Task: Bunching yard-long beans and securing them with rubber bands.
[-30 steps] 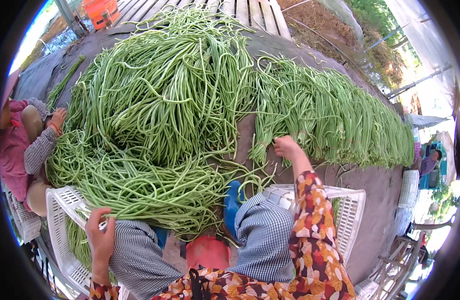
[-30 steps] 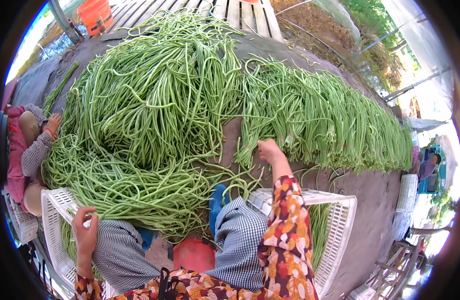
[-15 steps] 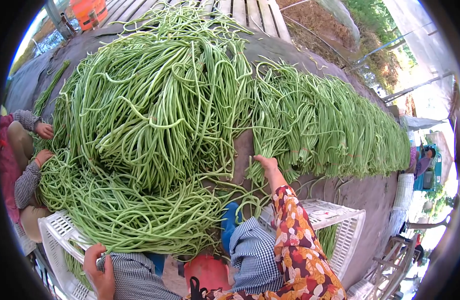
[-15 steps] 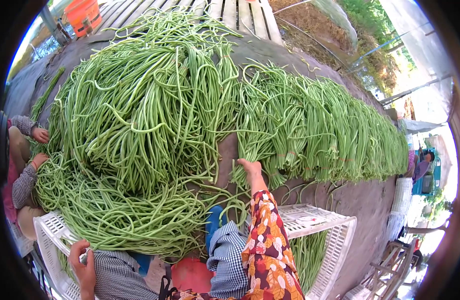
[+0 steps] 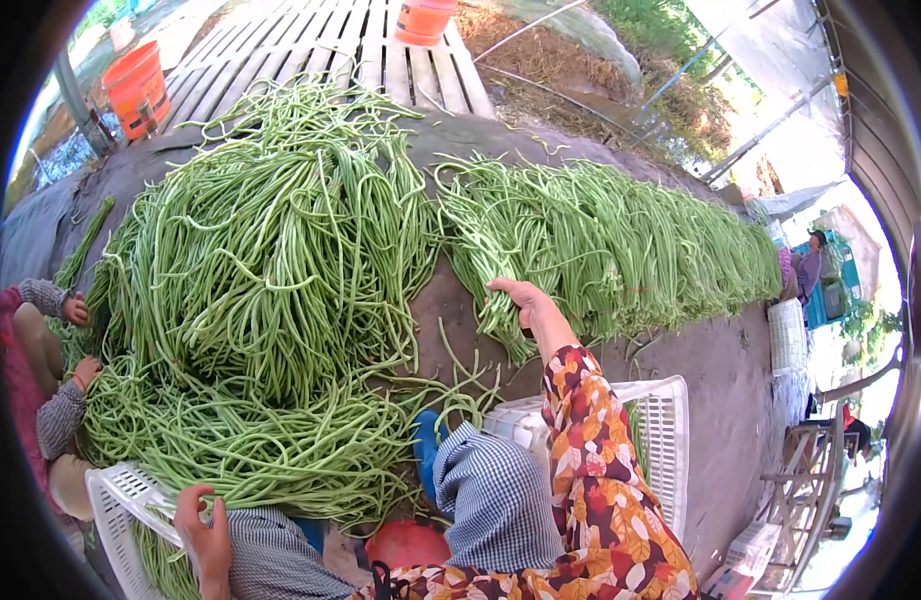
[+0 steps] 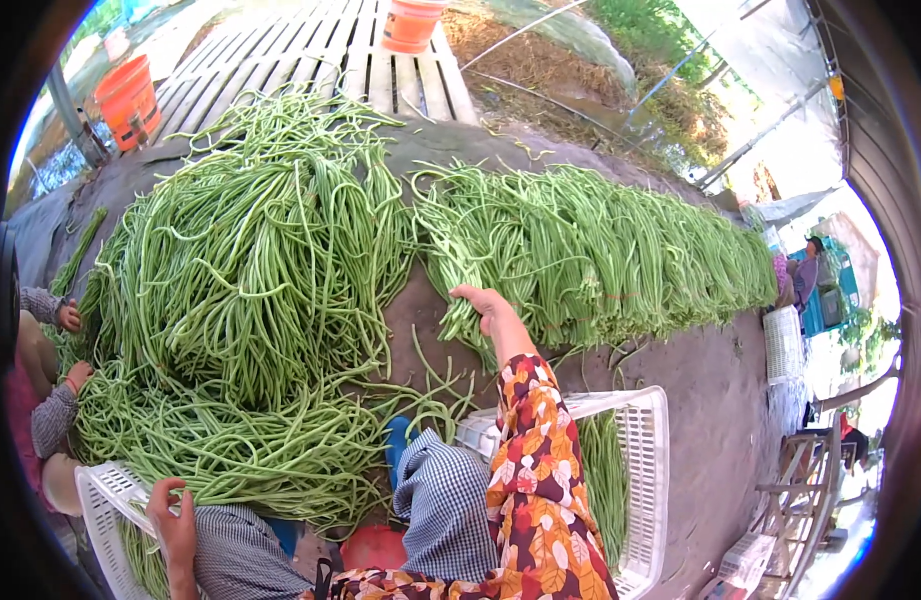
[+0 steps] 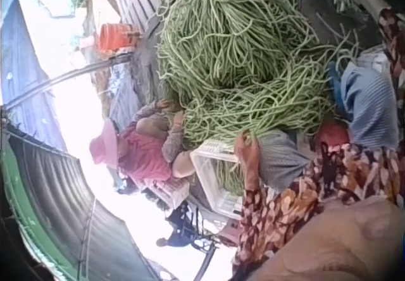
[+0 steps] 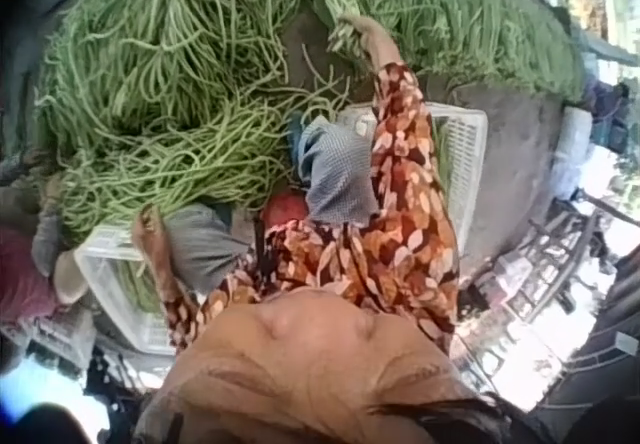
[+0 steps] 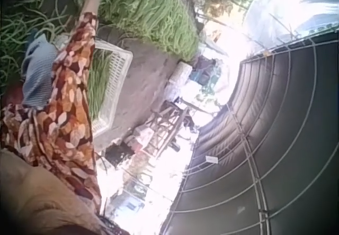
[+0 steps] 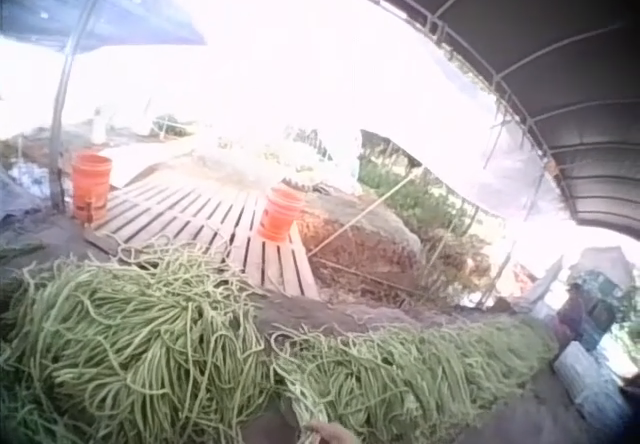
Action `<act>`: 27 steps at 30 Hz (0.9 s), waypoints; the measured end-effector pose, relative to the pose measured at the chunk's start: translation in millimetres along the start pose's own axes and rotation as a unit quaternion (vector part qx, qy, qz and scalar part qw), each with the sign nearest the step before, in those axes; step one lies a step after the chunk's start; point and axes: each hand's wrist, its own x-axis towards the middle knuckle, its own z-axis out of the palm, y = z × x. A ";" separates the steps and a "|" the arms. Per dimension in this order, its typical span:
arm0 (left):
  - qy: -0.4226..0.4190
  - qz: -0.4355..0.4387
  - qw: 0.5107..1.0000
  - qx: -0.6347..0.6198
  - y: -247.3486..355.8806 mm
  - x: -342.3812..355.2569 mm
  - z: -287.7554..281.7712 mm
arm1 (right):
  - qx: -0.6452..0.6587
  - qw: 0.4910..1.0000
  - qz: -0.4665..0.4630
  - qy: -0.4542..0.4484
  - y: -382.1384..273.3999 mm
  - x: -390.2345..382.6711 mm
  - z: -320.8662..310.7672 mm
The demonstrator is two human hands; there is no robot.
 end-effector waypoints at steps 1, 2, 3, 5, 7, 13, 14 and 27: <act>0.004 -0.011 1.000 0.015 -2.3 -5.3 -5.0 | -0.001 1.000 -0.001 -0.014 -5.1 -22.1 18.4; 0.004 -0.020 0.999 0.027 -4.7 -10.3 -10.3 | 0.059 0.995 0.004 -0.084 -14.7 -70.8 41.1; 0.001 -0.003 1.000 0.014 -5.0 -10.5 -9.3 | 0.126 0.984 -0.004 -0.128 -24.6 -113.1 37.4; 0.010 0.001 1.000 -0.015 -8.7 -7.1 1.1 | 0.167 0.973 -0.048 -0.155 -19.2 -131.7 19.3; -0.021 0.009 1.000 0.022 -18.7 -12.5 -7.0 | 0.173 0.958 -0.057 -0.222 -20.9 -187.5 31.5; -0.058 0.085 0.995 -0.006 12.6 -16.4 -0.2 | 0.120 0.941 -0.112 -0.296 -11.4 -305.8 57.0; -0.049 0.120 0.991 -0.020 20.8 -18.0 5.0 | 0.117 0.940 -0.111 -0.302 -9.3 -328.3 60.4; 0.171 0.454 0.861 -0.151 194.9 -79.0 6.6 | -0.512 0.696 -0.440 -0.245 52.9 -455.7 51.4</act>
